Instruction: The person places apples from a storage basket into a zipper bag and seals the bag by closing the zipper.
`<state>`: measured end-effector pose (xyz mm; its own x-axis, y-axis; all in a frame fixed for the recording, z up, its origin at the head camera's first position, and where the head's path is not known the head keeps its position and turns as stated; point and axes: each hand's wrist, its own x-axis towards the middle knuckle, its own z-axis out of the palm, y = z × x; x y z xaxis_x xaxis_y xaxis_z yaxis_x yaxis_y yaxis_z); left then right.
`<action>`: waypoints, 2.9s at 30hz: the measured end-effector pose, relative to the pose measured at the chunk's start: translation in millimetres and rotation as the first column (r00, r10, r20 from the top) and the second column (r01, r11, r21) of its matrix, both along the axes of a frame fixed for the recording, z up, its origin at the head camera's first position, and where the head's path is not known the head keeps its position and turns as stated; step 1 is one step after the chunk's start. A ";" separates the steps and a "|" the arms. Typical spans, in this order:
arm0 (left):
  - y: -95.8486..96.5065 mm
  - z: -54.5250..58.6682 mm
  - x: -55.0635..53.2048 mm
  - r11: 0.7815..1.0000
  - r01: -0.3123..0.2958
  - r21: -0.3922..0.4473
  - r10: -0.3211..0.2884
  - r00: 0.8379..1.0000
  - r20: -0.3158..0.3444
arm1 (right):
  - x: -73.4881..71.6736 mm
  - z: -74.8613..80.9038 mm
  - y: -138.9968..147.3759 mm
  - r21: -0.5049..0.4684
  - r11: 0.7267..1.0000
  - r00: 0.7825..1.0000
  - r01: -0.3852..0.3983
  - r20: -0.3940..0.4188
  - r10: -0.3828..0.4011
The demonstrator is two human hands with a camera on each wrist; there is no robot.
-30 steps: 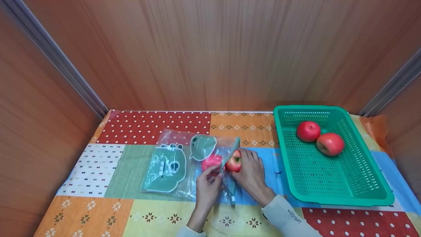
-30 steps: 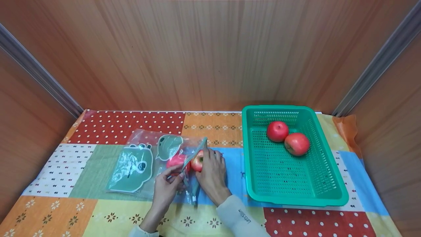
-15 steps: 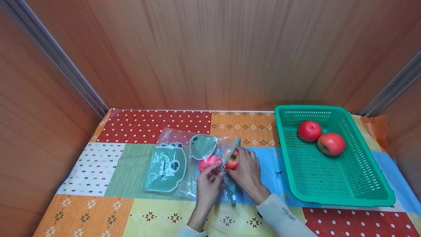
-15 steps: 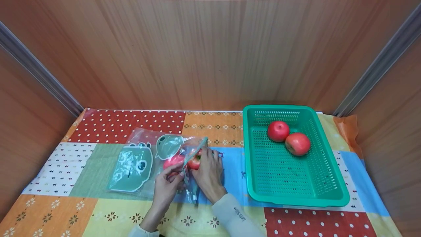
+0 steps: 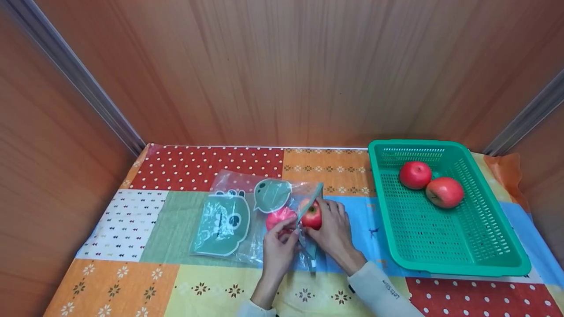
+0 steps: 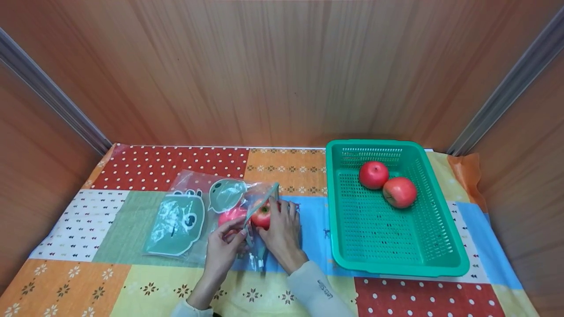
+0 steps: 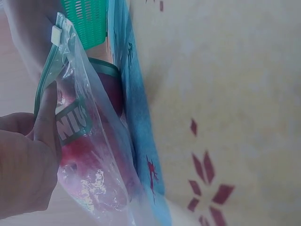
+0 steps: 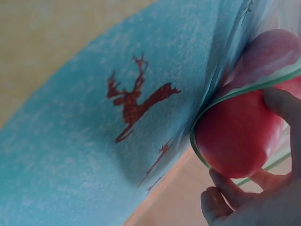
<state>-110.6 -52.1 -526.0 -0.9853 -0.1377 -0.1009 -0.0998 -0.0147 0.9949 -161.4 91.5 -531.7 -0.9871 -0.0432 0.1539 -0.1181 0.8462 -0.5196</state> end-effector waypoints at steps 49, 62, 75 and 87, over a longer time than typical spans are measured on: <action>1.7 -0.3 1.8 1.000 -0.011 0.015 0.012 0.997 -0.075 | 38.2 49.7 40.3 -0.044 0.996 0.992 -0.077 0.095 0.080; 1.6 -0.5 2.3 1.000 -0.014 0.026 0.015 0.998 -0.066 | 56.7 99.6 114.4 0.005 0.999 0.998 -0.044 0.035 0.044; -0.9 -1.0 5.2 1.000 -0.017 0.025 0.018 0.999 -0.046 | 42.7 106.8 203.1 0.033 0.999 0.999 0.034 0.008 -0.034; -1.9 0.3 6.6 0.999 -0.022 0.031 0.024 0.998 -0.059 | 19.0 115.7 254.9 0.125 0.992 0.999 0.025 0.027 -0.028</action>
